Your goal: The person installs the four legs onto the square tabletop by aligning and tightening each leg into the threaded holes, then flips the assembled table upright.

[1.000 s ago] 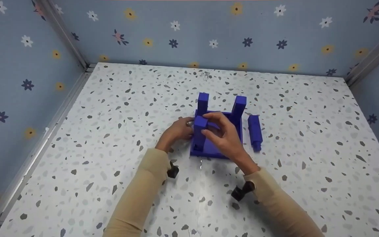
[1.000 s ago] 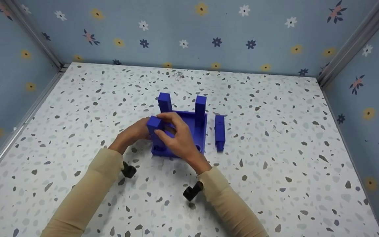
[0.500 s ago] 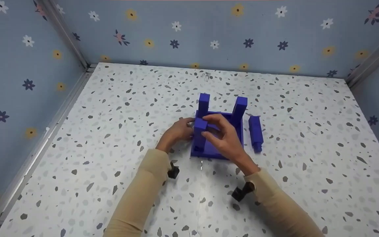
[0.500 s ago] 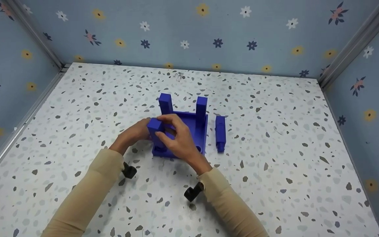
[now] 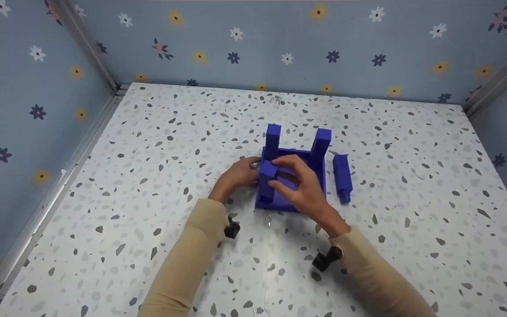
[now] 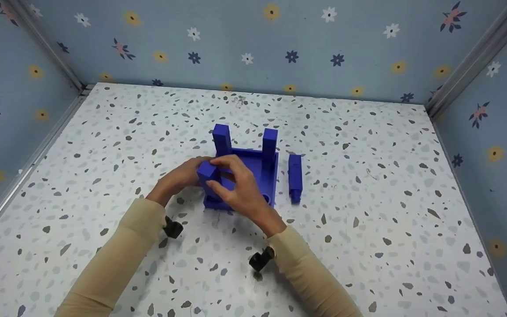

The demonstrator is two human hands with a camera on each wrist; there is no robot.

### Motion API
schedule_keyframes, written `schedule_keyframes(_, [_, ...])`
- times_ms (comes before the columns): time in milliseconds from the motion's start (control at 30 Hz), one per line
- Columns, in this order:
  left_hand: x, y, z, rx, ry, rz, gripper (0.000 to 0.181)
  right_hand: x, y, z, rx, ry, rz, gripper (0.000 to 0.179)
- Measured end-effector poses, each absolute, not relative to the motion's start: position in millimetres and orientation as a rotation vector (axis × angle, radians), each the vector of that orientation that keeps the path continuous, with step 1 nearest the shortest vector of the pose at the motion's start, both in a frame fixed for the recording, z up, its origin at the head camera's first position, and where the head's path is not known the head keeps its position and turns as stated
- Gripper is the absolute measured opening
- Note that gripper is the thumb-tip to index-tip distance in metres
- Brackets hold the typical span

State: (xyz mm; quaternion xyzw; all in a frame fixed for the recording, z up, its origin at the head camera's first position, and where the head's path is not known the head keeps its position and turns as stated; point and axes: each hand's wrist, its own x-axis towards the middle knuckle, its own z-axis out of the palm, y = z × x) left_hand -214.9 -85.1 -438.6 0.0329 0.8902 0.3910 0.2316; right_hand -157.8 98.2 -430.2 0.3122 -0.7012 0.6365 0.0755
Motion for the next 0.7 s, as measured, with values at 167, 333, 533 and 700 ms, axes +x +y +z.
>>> schedule_keyframes(167, [-215.7, -85.1, -440.1, 0.123, 2.471, 1.059, 0.059, -153.3, 94.7, -424.8, 0.935, -2.089, 1.801, 0.04])
schedule_keyframes(333, [-215.8, -85.1, -440.7, 0.105, 2.465, 1.073, 0.06, -144.8, 91.8, -410.2, 0.962, -2.081, 1.766, 0.039])
schedule_keyframes(533, [-215.6, -84.6, -440.8, 0.121, 2.448, 1.11, 0.059, -142.1, 90.8, -403.0, 0.916, -2.097, 1.806, 0.028])
schedule_keyframes(700, [-216.1, -87.4, -439.7, 0.319, 2.512, 1.047, 0.051, -146.3, 87.0, -394.7, 0.857, -2.165, 1.854, 0.024])
